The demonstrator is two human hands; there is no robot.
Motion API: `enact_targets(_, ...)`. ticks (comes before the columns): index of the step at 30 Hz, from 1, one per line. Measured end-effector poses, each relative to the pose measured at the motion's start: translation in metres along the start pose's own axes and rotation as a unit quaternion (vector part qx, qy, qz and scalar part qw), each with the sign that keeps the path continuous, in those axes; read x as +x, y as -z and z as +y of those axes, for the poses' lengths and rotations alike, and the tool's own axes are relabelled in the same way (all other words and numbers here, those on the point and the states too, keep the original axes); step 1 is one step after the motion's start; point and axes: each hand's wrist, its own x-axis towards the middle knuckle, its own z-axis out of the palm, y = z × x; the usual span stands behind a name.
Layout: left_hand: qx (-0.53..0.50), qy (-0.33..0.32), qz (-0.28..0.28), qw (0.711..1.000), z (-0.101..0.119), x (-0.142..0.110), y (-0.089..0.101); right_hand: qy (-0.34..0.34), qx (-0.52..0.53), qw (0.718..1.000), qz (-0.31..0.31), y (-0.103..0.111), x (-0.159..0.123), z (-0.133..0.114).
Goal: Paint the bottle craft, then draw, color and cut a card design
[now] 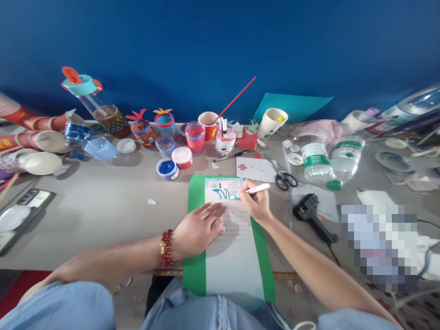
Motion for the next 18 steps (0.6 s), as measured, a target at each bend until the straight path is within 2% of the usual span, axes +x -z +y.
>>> enact_targets(8, 0.004, -0.001, -0.012, 1.0, -0.0003, 0.0, 0.0016, 0.0, 0.007, 1.0, -0.015, 0.0008, -0.001, 0.0026)
enact_targets(12, 0.001, -0.002, -0.006, 1.0, -0.0004, -0.0002, 0.0018, 0.005, 0.042, 0.998, 0.037, 0.0002, 0.0001, 0.006)
enact_targets(15, 0.0, -0.003, -0.004, 1.0, -0.0008, -0.001, -0.0008, -0.019, 0.057, 0.997, 0.054, -0.0007, 0.0018, 0.0076)
enact_targets(18, 0.002, -0.004, -0.002, 1.0, -0.0011, -0.0015, -0.0028, -0.051, 0.056, 0.996, 0.044, 0.0022, 0.004, 0.006)
